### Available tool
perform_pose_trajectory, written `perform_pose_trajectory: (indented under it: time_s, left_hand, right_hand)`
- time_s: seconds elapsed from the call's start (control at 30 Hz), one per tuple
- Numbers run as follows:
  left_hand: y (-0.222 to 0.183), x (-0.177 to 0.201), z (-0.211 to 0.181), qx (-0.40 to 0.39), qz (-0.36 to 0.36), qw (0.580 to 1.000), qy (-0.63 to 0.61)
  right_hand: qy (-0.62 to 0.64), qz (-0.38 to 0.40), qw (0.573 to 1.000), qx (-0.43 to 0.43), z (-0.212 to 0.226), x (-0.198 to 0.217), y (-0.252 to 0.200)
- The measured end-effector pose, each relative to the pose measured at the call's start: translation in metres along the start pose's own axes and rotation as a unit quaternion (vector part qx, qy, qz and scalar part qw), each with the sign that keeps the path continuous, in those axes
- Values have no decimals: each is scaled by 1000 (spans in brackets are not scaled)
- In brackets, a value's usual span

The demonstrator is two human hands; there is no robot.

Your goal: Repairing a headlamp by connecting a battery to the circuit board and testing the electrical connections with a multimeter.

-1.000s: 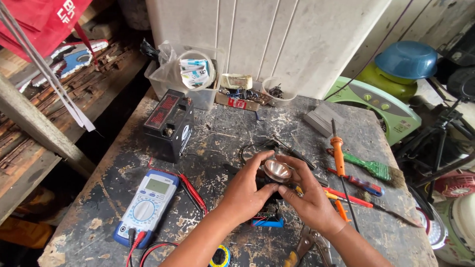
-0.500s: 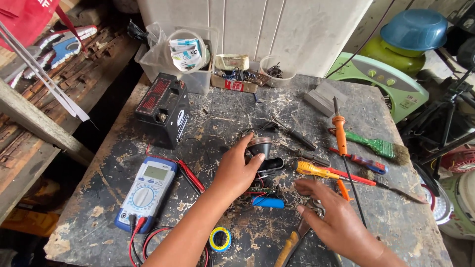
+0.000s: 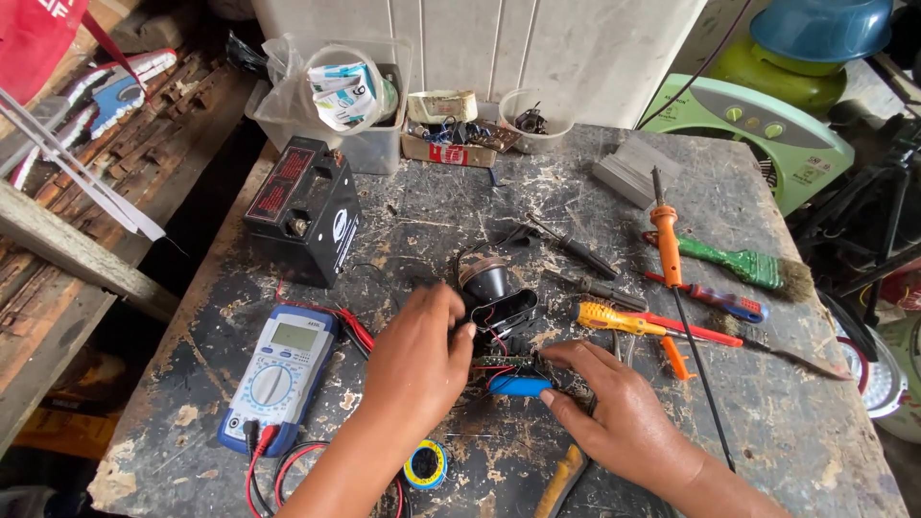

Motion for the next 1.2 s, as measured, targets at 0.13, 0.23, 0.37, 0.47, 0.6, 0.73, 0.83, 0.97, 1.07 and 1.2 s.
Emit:
perform_pose_trajectory:
  time_s: [0.13, 0.23, 0.37, 0.47, 0.6, 0.73, 0.83, 0.97, 1.07, 1.2]
  left_hand:
    - [-9, 6, 5, -7, 82, 996, 12]
    - [-9, -2, 8, -22, 118, 993, 1]
    - [-9, -9, 4, -22, 135, 990, -21]
    - [-11, -3, -4, -2, 145, 989, -22]
    - [-14, 1, -11, -7, 160, 987, -21]
    - [-17, -3, -11, -92, 146, 985, -31]
    - [-19, -4, -8, -74, 146, 985, -59]
    - [-20, -13, 1, -103, 146, 981, -76]
    - [-21, -20, 5, -115, 135, 981, -77]
    - [-19, -35, 14, -110, 106, 986, -73]
  right_hand:
    - [-12, -15, 1000, 22, -1, -3, 4]
    - [22, 11, 999, -37, 1, -5, 8]
    - [57, -4, 998, -32, 2, -7, 9]
    - [66, -23, 998, 2, 0, -9, 8]
    - [84, -50, 993, 70, -4, -11, 3]
    - [92, -38, 995, 9, -1, -8, 4]
    - [117, -24, 993, -3, 1, -4, 6]
    - [120, 0, 993, -4, 0, -4, 8]
    - [130, -1, 992, -2, -2, -7, 9]
    - [127, -18, 992, 13, -2, -8, 9]
Point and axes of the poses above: each hand's wrist, its own y-axis towards the middle knuckle, its own x-axis out of the back of the hand, z = x × y, the point moved 1 cm from there along y, towards the middle knuckle, and after that the axes turned 4 degrees about -y, right-handed, at the moved point
